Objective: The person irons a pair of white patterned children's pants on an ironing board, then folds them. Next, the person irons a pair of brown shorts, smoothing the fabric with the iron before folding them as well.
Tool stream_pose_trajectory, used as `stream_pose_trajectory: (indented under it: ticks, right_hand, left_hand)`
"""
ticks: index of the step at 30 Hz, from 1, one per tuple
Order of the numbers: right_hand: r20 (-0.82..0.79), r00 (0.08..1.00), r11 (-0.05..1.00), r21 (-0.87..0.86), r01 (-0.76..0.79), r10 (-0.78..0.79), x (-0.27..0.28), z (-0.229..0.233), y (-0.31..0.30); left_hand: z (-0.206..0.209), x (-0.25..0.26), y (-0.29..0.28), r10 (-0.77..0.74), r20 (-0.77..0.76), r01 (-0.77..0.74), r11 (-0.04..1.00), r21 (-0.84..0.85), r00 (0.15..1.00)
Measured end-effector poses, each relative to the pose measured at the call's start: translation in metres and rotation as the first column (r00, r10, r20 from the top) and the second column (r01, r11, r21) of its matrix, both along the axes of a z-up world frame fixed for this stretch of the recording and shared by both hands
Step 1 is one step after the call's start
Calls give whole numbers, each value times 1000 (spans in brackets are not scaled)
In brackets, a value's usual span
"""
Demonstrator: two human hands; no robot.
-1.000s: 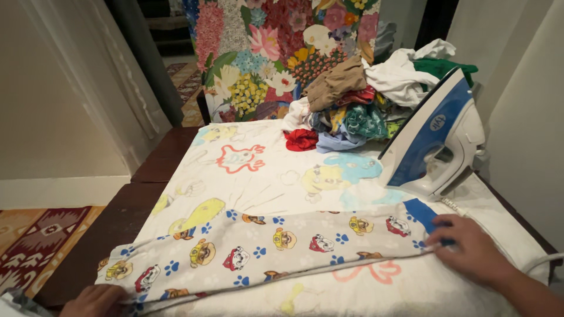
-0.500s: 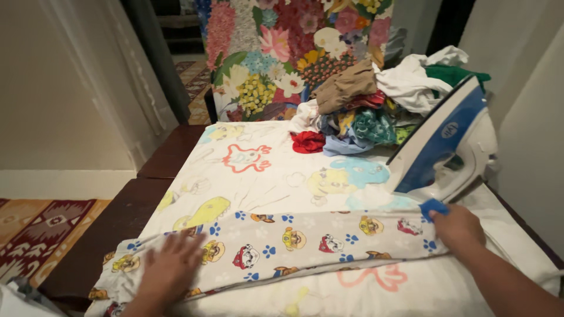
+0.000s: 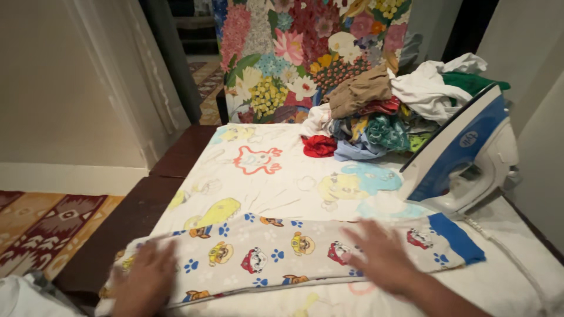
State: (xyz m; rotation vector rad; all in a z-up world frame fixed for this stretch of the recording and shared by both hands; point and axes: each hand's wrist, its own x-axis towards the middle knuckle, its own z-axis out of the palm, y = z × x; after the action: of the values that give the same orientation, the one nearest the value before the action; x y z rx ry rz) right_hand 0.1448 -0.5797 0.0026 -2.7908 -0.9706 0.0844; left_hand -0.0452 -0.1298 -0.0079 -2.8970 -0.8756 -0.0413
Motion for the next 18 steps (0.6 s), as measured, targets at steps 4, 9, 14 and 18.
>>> stream_pose_trajectory:
  ticks: [4, 9, 14, 18]
  right_hand:
    - [-75, 977, 971, -145, 188, -200, -16, 36, 16]
    - [-122, 991, 990, -126, -62, 46, -14, 18, 24]
    - [-92, 987, 990, 42, 136, -132, 19, -7, -9]
    - [-360, 914, 627, 672, 395, -190, 39, -15, -48]
  left_hand:
    - [-29, -18, 45, 543, 212, -472, 826, -308, 812]
    - [-57, -17, 123, 498, 102, -401, 789, -466, 861]
    - [10, -13, 70, 355, 60, -336, 918, -208, 933]
    - [121, 18, -26, 243, 38, -245, 967, 64, 969]
